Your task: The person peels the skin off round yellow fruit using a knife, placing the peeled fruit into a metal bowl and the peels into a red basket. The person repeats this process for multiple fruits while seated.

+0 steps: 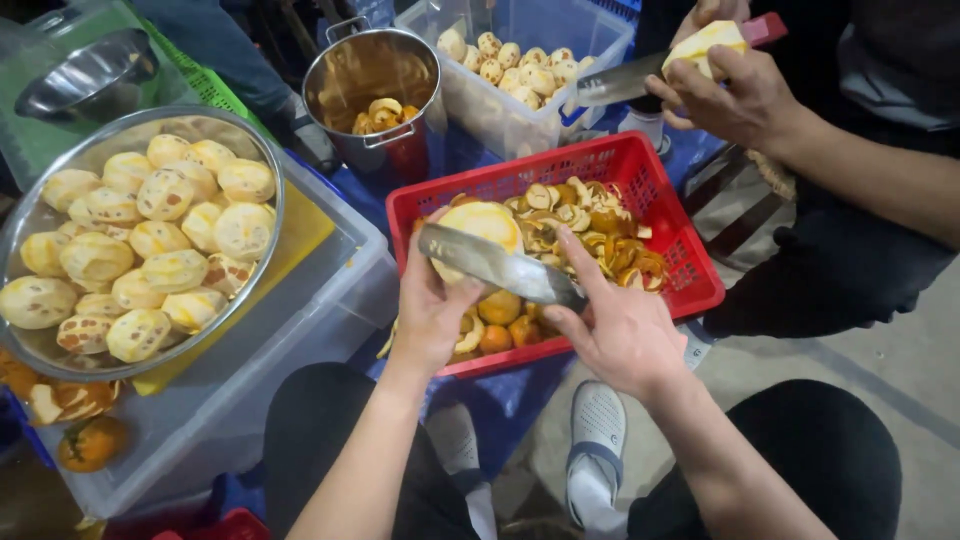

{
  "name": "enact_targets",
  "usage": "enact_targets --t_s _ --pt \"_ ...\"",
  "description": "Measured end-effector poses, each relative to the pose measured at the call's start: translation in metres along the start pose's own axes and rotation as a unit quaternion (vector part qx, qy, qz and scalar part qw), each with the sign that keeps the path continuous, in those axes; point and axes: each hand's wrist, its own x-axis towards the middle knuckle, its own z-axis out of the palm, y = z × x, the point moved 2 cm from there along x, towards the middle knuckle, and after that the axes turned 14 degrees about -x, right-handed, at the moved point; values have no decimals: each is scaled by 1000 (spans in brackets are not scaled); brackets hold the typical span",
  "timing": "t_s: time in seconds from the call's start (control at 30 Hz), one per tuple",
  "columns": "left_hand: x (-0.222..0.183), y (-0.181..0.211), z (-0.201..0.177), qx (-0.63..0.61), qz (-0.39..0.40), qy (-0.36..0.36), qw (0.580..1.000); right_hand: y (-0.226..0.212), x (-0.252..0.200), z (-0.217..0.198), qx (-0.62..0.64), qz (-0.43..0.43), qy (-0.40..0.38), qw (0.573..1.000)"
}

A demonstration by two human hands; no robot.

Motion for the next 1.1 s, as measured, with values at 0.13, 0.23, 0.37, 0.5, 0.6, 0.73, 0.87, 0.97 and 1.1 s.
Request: enact_targets --t_s 0.13,0.23,0.37,0.5,0.6,0.73,0.87,0.97,1.1 --pt "-3 -2 3 3 -29 -24 999 -5 3 -7 5 -7 0 1000" --pt "-4 3 6 -19 -27 -36 999 5 1 -5 -1 -8 -11 1000" --pt "1 6 -10 -18 -73 -38 996 19 7 -7 -29 -2 11 1000" --pt "-4 2 -5 -40 -110 -57 992 17 11 -9 -5 -35 19 999" --pt "-4 22 -1 -66 -131 -78 986 27 6 -17 -19 -30 6 999" --pt "-6 19 4 -99 -197 -55 974 12 20 -23 -48 -48 -2 998" --pt "-11 15 0 -55 -221 -81 970 18 43 -19 4 4 -14 1000" --pt "-6 18 -4 -33 -218 -62 973 58 77 11 61 54 -52 995" --pt "-3 19 -11 -44 -230 139 962 106 116 79 55 90 -225 969"
